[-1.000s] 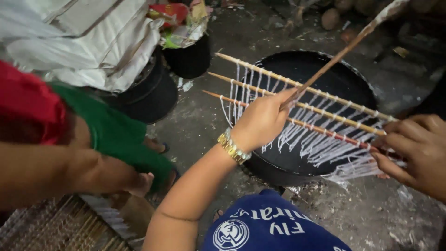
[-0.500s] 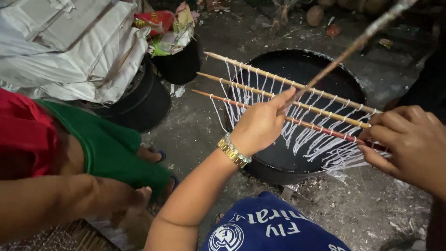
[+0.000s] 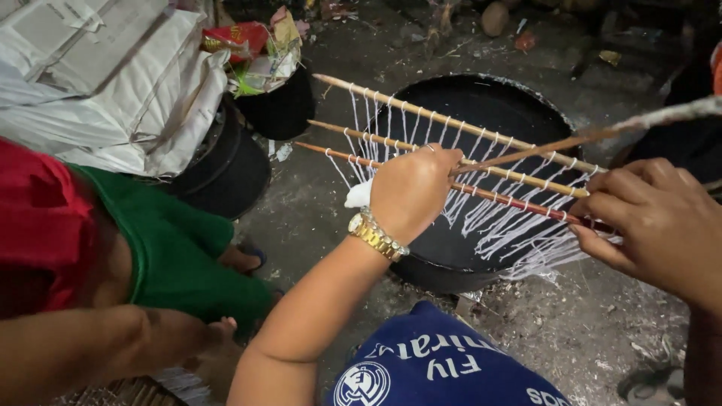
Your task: Dipping cotton wicks into molten wax using wooden frames and then placing them on a drying rack to create candles.
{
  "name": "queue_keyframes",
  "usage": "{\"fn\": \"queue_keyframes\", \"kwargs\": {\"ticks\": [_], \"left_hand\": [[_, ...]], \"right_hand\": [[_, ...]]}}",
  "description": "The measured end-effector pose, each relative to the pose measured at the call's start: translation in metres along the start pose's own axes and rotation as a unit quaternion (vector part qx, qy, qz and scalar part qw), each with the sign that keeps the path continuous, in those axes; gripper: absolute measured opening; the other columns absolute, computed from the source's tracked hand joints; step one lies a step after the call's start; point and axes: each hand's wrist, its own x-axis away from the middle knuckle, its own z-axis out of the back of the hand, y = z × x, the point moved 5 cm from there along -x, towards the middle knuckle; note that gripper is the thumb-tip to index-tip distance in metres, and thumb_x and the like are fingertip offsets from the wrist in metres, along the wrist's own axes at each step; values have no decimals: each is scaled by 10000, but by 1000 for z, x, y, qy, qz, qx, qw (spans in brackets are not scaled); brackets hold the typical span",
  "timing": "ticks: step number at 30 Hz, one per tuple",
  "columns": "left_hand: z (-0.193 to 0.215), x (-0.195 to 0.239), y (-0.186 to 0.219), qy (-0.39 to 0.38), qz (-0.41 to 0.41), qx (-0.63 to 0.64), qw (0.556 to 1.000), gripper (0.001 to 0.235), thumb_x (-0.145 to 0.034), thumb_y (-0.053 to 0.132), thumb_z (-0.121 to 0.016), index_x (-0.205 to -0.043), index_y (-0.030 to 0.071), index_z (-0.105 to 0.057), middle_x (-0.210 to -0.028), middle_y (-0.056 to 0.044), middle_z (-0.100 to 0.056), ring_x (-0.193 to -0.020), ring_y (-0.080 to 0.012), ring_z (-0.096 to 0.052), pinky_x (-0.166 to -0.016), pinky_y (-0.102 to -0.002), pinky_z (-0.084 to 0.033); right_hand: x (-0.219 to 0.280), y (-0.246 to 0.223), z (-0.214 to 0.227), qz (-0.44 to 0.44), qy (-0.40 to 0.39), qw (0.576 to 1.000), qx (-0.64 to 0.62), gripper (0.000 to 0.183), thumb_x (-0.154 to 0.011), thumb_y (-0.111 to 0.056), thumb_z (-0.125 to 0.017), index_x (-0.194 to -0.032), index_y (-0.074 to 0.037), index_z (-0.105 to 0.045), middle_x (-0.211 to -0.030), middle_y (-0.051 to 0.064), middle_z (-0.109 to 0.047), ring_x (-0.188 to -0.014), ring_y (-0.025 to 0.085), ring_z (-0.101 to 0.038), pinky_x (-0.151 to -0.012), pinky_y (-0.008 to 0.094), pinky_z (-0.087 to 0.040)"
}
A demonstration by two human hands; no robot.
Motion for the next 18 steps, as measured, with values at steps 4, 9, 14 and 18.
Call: {"fn": "queue_keyframes", "kwargs": {"ticks": [4, 9, 14, 18], "left_hand": [[5, -4, 1, 15, -17, -22, 1000, 106, -855, 2, -660, -871, 90, -716, -646, -59, -637, -427, -216, -554, -292, -360, -387], [18, -8, -3, -25, 37, 128, 991, 222, -1005, 173, -526, -852, 120, -678, -592, 2, -569, -419, -172, -472, -341, -335, -286], [10, -10, -2, -18, 32, 67, 997, 224, -920, 161, -735, -1141, 139, -759, -873, -51, -789, -523, -139, -666, -310, -253, -501], [9, -13, 1, 7, 10, 43, 999, 235, -952, 62, -647, -1104, 168, -790, -741, -40, -664, -429, -227, -538, -263, -378, -334]], "right_hand": [[3, 2, -7, 21, 2, 999, -30, 232, -878, -545, -660, -959, -334, -714, -1078, -94, -681, -1041, 229, -638, -860, 381, -534], [9, 11, -16, 28, 25, 997, -64, 218, -851, -503, -705, -994, -338, -708, -1105, -82, -691, -1115, 262, -619, -857, 409, -516], [3, 15, -16, 60, 41, 991, -109, 215, -861, -434, -701, -1004, -282, -750, -1035, -18, -702, -998, 240, -663, -958, 429, -489], [1, 16, -12, 77, 59, 986, -139, 220, -879, -414, -689, -988, -230, -741, -1000, -13, -689, -927, 228, -654, -925, 426, -475]]}}
